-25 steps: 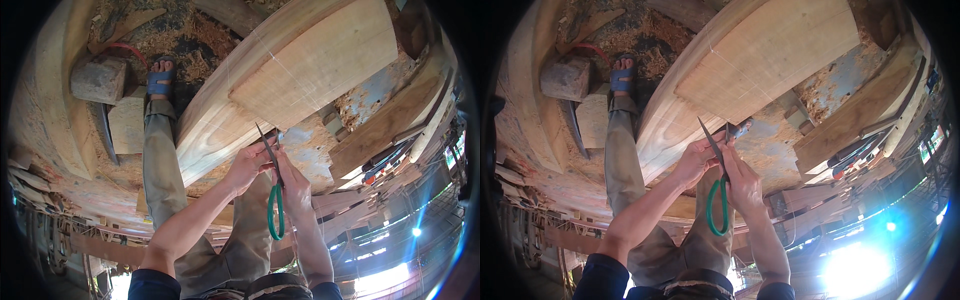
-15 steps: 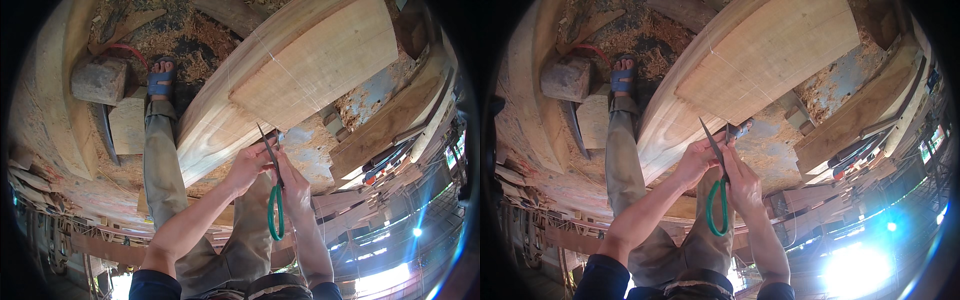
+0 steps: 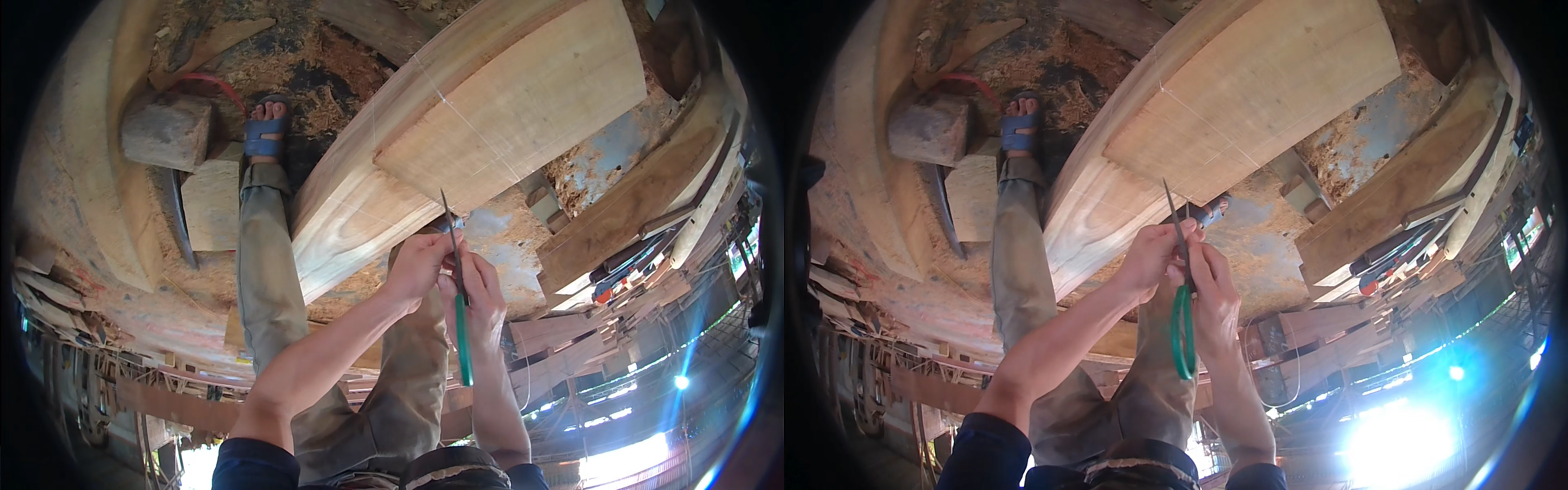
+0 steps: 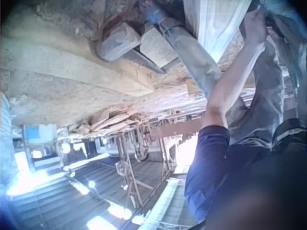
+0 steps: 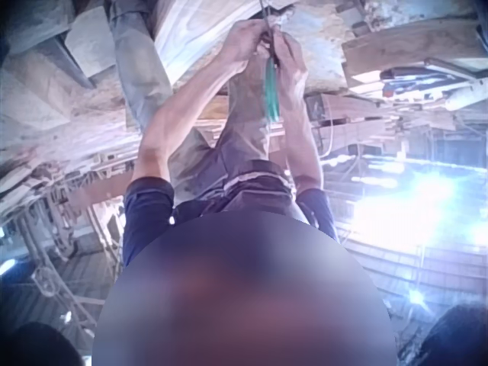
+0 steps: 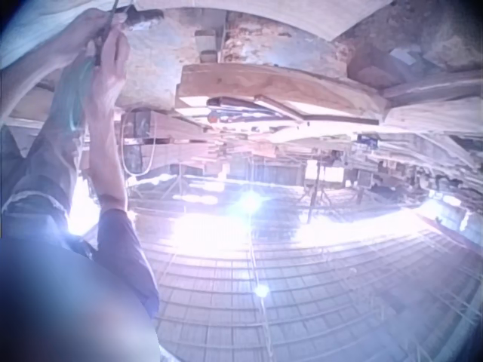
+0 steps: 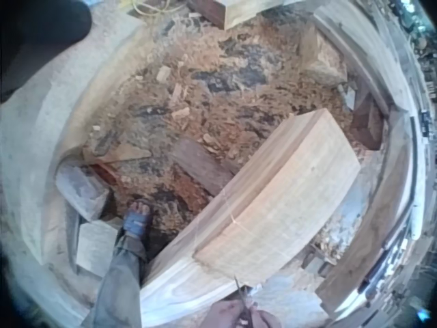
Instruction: The person marks a wooden plank with a white marker and a straightedge, then uses green-handled shears to cut along the marked line. The person sits on the floor to continue cutting and later stands to resume marking.
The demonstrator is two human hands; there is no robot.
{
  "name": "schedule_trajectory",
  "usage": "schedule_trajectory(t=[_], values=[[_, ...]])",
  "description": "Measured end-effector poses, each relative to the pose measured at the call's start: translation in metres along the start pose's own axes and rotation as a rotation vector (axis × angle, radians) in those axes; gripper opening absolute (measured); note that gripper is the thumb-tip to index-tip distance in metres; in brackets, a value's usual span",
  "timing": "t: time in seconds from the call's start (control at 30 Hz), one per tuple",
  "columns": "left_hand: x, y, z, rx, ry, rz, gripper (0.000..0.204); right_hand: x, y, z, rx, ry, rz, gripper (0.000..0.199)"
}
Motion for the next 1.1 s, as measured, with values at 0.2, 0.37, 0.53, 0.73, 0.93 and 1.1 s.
schedule_trajectory(t=[0.2,0.37,0.53,0.73,0.93,1.1], values=[[-0.004,0.008,-0.012,-0.027,0.083,0.065,0.043,0.05,0.04,0.054,-0.132,0.265,0.184,0.067],[0.002,0.004,-0.011,-0.047,0.075,0.049,0.042,0.081,0.066,0.089,-0.463,0.171,0.104,0.065],[0.008,0.001,-0.014,-0.061,0.012,0.037,0.036,0.078,0.041,0.053,-0.509,0.018,0.076,0.068],[0.007,0.001,-0.015,-0.048,0.028,0.016,0.033,0.07,0.036,0.056,-0.46,0.147,0.062,0.069],[0.004,0.002,-0.016,-0.072,0.048,0.027,0.035,0.086,0.04,0.073,-0.621,0.223,0.039,0.07],[0.003,0.003,-0.018,-0.111,0.014,0.01,0.04,0.085,0.025,0.055,-0.628,0.304,-0.082,0.07]])
Point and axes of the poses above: each hand's wrist, its own y-axis away from the middle knuckle, its own z-axis out of the back of the hand, x = y × z, the point moved 2 cm from there along -y, towards the middle knuckle
